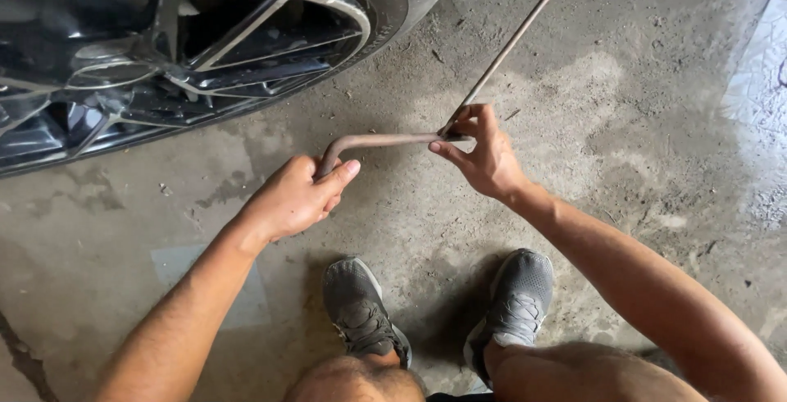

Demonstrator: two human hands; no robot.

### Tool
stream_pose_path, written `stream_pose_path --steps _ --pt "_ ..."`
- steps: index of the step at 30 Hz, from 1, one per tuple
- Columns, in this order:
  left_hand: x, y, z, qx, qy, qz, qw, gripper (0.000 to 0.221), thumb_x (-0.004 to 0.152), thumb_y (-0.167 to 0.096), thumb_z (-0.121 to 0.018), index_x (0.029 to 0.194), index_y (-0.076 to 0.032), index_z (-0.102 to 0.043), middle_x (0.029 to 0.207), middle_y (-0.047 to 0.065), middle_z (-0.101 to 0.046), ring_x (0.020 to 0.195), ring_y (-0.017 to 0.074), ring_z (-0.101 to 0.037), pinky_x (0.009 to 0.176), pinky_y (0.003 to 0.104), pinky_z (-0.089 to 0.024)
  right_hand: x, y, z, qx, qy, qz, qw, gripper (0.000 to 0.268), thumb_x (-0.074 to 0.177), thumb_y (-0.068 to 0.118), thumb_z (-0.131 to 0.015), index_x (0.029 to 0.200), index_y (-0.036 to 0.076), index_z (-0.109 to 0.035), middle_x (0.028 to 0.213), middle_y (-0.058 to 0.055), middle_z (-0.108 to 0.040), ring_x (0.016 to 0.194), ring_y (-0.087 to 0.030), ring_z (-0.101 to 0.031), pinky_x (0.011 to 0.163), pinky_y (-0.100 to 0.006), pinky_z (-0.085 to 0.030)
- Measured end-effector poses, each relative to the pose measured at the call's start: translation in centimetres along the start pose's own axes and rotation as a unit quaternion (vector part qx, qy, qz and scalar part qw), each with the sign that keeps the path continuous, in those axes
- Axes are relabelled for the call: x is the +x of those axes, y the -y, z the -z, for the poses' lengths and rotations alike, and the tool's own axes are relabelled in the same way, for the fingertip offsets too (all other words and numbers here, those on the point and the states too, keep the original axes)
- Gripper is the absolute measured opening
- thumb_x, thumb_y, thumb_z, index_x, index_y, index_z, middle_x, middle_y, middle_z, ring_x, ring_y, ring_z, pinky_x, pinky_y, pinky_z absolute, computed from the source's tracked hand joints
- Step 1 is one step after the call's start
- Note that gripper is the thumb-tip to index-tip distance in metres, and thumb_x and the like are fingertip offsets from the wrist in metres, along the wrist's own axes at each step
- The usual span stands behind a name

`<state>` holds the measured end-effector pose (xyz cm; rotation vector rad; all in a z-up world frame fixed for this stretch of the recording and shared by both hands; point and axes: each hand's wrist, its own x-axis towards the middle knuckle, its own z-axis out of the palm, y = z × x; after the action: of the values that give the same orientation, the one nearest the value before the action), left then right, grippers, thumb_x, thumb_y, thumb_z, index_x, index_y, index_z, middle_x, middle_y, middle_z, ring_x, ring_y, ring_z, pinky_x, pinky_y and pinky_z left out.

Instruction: Using a lug wrench and a jack handle to turn the screw of a scissor jack to lift or lower a vehicle.

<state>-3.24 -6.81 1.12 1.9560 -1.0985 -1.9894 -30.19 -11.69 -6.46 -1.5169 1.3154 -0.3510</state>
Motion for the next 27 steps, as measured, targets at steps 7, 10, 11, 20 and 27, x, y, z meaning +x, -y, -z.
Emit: stream_pose_path --steps 7,10,11,20,27 --pt "-1.7 -3.4 -0.3 0.053 0.019 0.022 0.998 0.053 0.094 -0.038 -0.05 0.05 -0.008 -0.051 0.042 0.007 -0.05 0.042 0.0188 -0.048 0.045 0.029 -0.041 0.0 -1.5 -1.0 0.011 -0.001 0.011 1.0 0.049 0.09 0.037 -0.071 0.113 0.004 -0.042 0.109 -0.023 -0.065 0.111 -0.041 -0.059 0.093 -0.058 -0.041" --pt "-1.5 -3.1 -0.1 0.033 0.011 0.017 0.999 0.048 0.092 -0.038 -0.051 0.053 -0.009 -0.052 0.045 0.004 -0.051 0.043 0.0151 -0.051 0.045 0.026 -0.042 0.5 -1.5 -1.3 -0.014 0.038 -0.014 0.999 0.043 0.096 0.041 -0.061 0.117 0.005 -0.048 0.113 -0.024 -0.062 0.115 -0.043 -0.054 0.095 -0.058 -0.04" --pt "-1.5 -3.1 -0.2 0.017 0.013 0.007 1.0 0.045 0.091 -0.037 -0.052 0.055 -0.009 -0.053 0.047 0.002 -0.05 0.043 0.0127 -0.051 0.044 0.023 -0.041 0.6 -1.4 -1.1 -0.039 0.06 -0.033 0.997 0.043 0.1 0.045 -0.054 0.119 0.007 -0.054 0.115 -0.023 -0.061 0.117 -0.042 -0.052 0.097 -0.057 -0.04" --pt "-0.5 -0.5 0.1 0.049 -0.036 -0.016 0.998 0.044 0.087 -0.048 -0.054 0.069 -0.009 -0.062 0.059 0.005 -0.064 0.062 0.0212 -0.067 0.06 0.031 -0.053 0.9 -1.3 -0.4 -0.05 0.094 -0.101 0.989 0.044 0.107 0.048 -0.044 0.11 0.008 -0.062 0.098 -0.012 -0.069 0.111 -0.032 -0.06 0.094 -0.052 -0.042" --pt "-0.1 -0.6 1.9 0.109 -0.13 -0.042 0.985 0.047 0.088 -0.048 -0.054 0.08 -0.003 -0.067 0.071 0.014 -0.069 0.082 0.0298 -0.07 0.069 0.039 -0.053 1.4 2.0 -0.9 -0.007 0.07 -0.139 0.988 0.044 0.102 0.047 -0.047 0.103 0.007 -0.065 0.093 -0.014 -0.07 0.107 -0.029 -0.064 0.094 -0.046 -0.044"
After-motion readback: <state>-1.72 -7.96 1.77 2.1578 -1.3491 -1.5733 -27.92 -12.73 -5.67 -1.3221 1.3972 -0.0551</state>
